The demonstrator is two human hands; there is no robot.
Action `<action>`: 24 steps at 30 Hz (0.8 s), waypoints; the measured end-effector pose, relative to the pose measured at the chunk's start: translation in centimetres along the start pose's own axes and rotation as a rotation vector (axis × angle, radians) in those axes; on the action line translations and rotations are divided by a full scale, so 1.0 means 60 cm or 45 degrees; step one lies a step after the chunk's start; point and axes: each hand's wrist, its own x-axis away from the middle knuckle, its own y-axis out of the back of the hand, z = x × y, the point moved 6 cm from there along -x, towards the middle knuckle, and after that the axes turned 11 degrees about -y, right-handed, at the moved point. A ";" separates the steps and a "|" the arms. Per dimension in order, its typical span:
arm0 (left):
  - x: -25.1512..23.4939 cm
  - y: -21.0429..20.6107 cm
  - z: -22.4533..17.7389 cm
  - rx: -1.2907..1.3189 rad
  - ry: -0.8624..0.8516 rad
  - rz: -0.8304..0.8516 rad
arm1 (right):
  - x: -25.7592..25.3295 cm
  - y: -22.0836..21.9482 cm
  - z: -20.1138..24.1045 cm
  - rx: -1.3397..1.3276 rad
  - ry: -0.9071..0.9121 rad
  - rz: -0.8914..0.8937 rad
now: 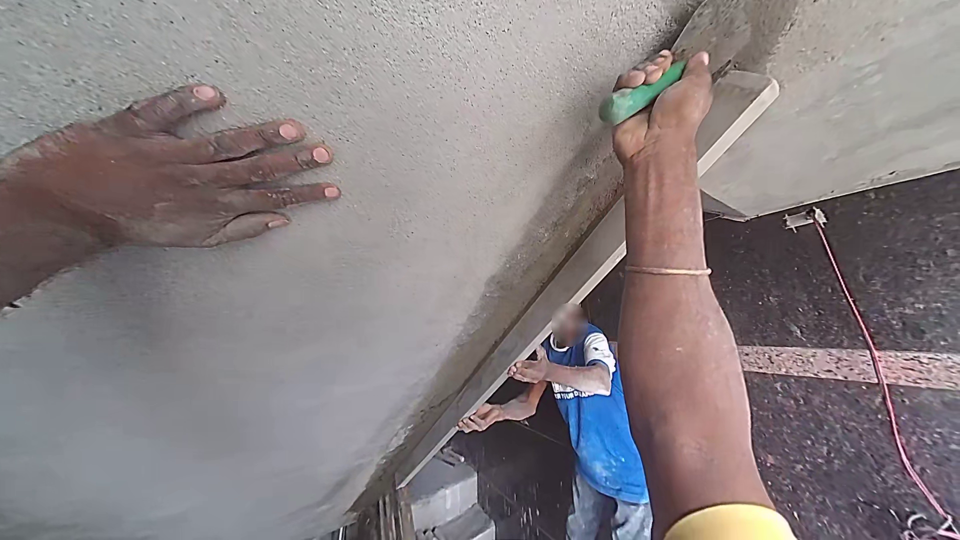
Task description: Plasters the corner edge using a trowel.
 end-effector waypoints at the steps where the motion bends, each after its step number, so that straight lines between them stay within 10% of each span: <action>1: 0.003 0.000 0.001 0.003 0.008 0.018 | -0.002 -0.006 0.007 0.002 0.031 -0.003; 17: 0.031 -0.045 0.013 -0.031 0.064 0.010 | 0.026 0.006 -0.054 -0.307 -0.161 0.071; 20: 0.054 -0.077 0.015 0.023 0.070 -0.155 | -0.020 0.080 -0.124 -0.477 -0.165 0.445; 24: 0.073 -0.091 0.014 0.084 0.157 -0.169 | 0.051 0.144 -0.264 -0.629 -0.130 0.291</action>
